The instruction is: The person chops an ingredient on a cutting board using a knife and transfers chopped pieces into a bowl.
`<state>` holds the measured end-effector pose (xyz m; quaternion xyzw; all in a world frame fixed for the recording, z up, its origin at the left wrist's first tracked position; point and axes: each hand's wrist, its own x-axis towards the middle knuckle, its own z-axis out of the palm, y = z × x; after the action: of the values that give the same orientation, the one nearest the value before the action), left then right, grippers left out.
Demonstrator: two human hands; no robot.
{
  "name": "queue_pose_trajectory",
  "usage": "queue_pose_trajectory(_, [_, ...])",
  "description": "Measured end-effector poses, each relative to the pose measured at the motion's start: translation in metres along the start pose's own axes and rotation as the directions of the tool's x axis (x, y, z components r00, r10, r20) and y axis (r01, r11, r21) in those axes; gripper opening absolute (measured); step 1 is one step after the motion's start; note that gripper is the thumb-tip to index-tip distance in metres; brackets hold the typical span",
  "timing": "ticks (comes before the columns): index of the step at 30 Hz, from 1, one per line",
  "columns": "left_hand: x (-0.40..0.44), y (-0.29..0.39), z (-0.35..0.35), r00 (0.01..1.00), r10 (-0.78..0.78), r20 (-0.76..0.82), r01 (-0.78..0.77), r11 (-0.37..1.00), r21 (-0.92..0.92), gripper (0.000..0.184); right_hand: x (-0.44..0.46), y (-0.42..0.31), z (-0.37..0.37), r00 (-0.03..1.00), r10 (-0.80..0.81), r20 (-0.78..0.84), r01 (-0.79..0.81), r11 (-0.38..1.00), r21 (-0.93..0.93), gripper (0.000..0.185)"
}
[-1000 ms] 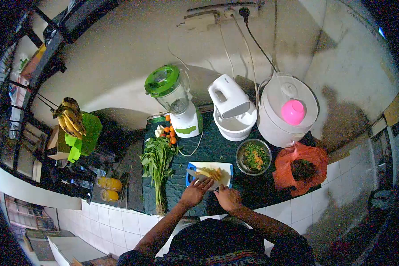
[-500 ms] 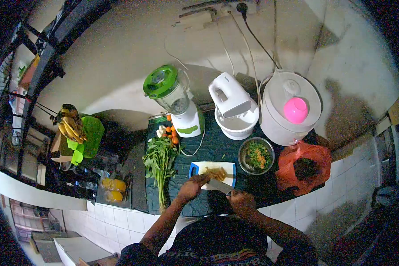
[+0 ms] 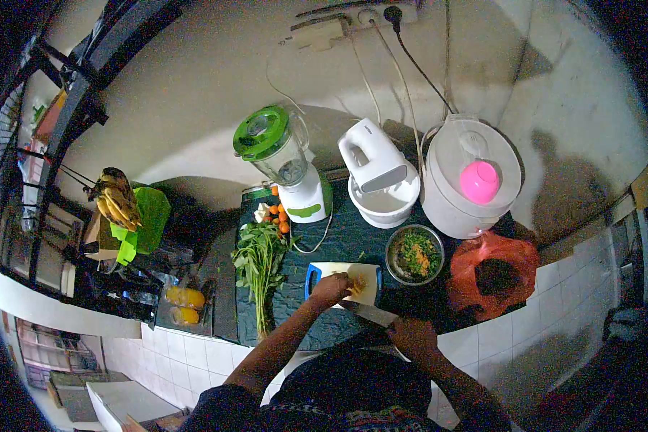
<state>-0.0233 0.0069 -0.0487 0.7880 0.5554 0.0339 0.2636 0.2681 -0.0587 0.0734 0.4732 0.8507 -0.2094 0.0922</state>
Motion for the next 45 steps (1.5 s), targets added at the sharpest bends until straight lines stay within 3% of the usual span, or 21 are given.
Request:
queue_pose_trajectory(1, [0.003, 0.004, 0.000, 0.998, 0.008, 0.059, -0.011, 0.998, 0.056, 0.027, -0.008, 0.004, -0.005, 1.000, 0.029, 0.011, -0.030, 0.998, 0.047, 0.041])
queue_pose_trajectory(2, [0.004, 0.010, 0.001, 1.000, -0.013, 0.008, 0.013, 0.999, 0.052, 0.035, -0.015, 0.007, -0.008, 0.998, 0.059, 0.024, -0.061, 0.994, 0.094, 0.042])
queue_pose_trajectory(9, [0.001, 0.050, 0.016, 0.975, -0.221, -0.028, 0.222, 0.973, 0.063, 0.034, -0.051, 0.026, 0.002, 0.971, 0.236, 0.024, -0.237, 0.969, 0.068, 0.041])
queue_pose_trajectory(10, [-0.003, 0.053, 0.015, 0.970, -0.236, -0.057, 0.234, 0.972, -0.029, 0.030, -0.055, 0.025, 0.001, 0.966, 0.258, 0.029, -0.259, 0.962, 0.085, 0.041])
queue_pose_trajectory(12, [-0.001, 0.034, 0.048, 0.965, -0.239, -0.106, 0.236, 0.971, -0.042, 0.027, -0.064, 0.026, 0.005, 0.959, 0.281, 0.041, -0.284, 0.954, 0.102, 0.041])
queue_pose_trajectory(14, [-0.005, 0.027, 0.060, 0.957, -0.243, -0.159, 0.237, 0.970, -0.051, 0.024, -0.069, 0.032, 0.018, 0.969, 0.242, -0.049, -0.232, 0.961, 0.152, 0.041])
queue_pose_trajectory(17, [-0.025, 0.032, 0.046, 0.912, -0.314, -0.263, 0.263, 0.941, -0.210, 0.024, -0.070, 0.036, 0.029, 0.968, 0.243, -0.068, -0.233, 0.965, 0.124, 0.041])
queue_pose_trajectory(19, [-0.042, 0.044, 0.030, 0.840, -0.443, -0.313, 0.203, 0.793, -0.575, 0.027, -0.068, 0.033, 0.026, 0.965, 0.253, -0.068, -0.242, 0.960, 0.141, 0.041])
queue_pose_trajectory(20, [-0.047, 0.046, 0.028, 0.803, -0.545, -0.242, 0.278, 0.701, -0.656, 0.032, -0.066, 0.030, 0.023, 0.963, 0.262, -0.069, -0.248, 0.956, 0.158, 0.041])
queue_pose_trajectory(24, [-0.059, 0.043, 0.032, 0.779, -0.592, -0.208, 0.265, 0.611, -0.746, 0.031, -0.054, 0.021, 0.024, 0.961, 0.265, -0.079, -0.241, 0.941, 0.236, 0.041])
queue_pose_trajectory(26, [-0.060, 0.047, 0.029, 0.787, -0.602, -0.133, 0.211, 0.465, -0.860, 0.028, -0.046, 0.016, 0.031, 0.961, 0.256, -0.102, -0.213, 0.925, 0.316, 0.043])
queue_pose_trajectory(27, [-0.060, 0.051, 0.024, 0.788, -0.600, -0.135, 0.209, 0.468, -0.859, 0.028, -0.044, 0.012, 0.029, 0.961, 0.257, -0.105, -0.213, 0.924, 0.317, 0.043])
queue_pose_trajectory(30, [-0.056, 0.065, 0.008, 0.813, -0.563, -0.149, 0.079, 0.360, -0.929, 0.024, -0.035, -0.004, 0.012, 0.973, 0.218, -0.070, -0.165, 0.881, 0.443, 0.043])
queue_pose_trajectory(33, [-0.046, 0.078, -0.005, 0.826, -0.553, -0.114, 0.044, 0.263, -0.964, 0.022, -0.031, -0.020, -0.003, 0.958, 0.251, -0.137, -0.134, 0.819, 0.559, 0.045])
queue_pose_trajectory(35, [-0.036, 0.086, -0.012, 0.818, -0.566, -0.101, 0.032, 0.221, -0.975, 0.022, -0.026, -0.022, -0.003, 0.925, 0.237, -0.296, -0.029, 0.824, 0.566, 0.042])
queue_pose_trajectory(36, [-0.031, 0.090, -0.012, 0.825, -0.545, -0.149, -0.061, 0.176, -0.983, 0.021, -0.027, -0.027, -0.011, 0.925, 0.247, -0.289, -0.019, 0.790, 0.613, 0.033])
queue_pose_trajectory(37, [-0.026, 0.092, -0.013, 0.835, -0.530, -0.149, -0.060, 0.180, -0.982, 0.021, -0.026, -0.028, -0.012, 0.918, 0.262, -0.296, -0.026, 0.788, 0.616, 0.033])
queue_pose_trajectory(39, [-0.017, 0.099, -0.018, 0.820, -0.516, -0.248, -0.055, 0.359, -0.932, 0.020, -0.022, -0.028, -0.012, 0.902, 0.293, -0.318, -0.035, 0.783, 0.621, 0.032])
queue_pose_trajectory(45, [0.003, 0.119, -0.026, 0.827, -0.502, -0.251, -0.046, 0.384, -0.922, 0.016, -0.012, -0.028, -0.018, 0.879, 0.384, -0.281, -0.115, 0.744, 0.659, 0.038])
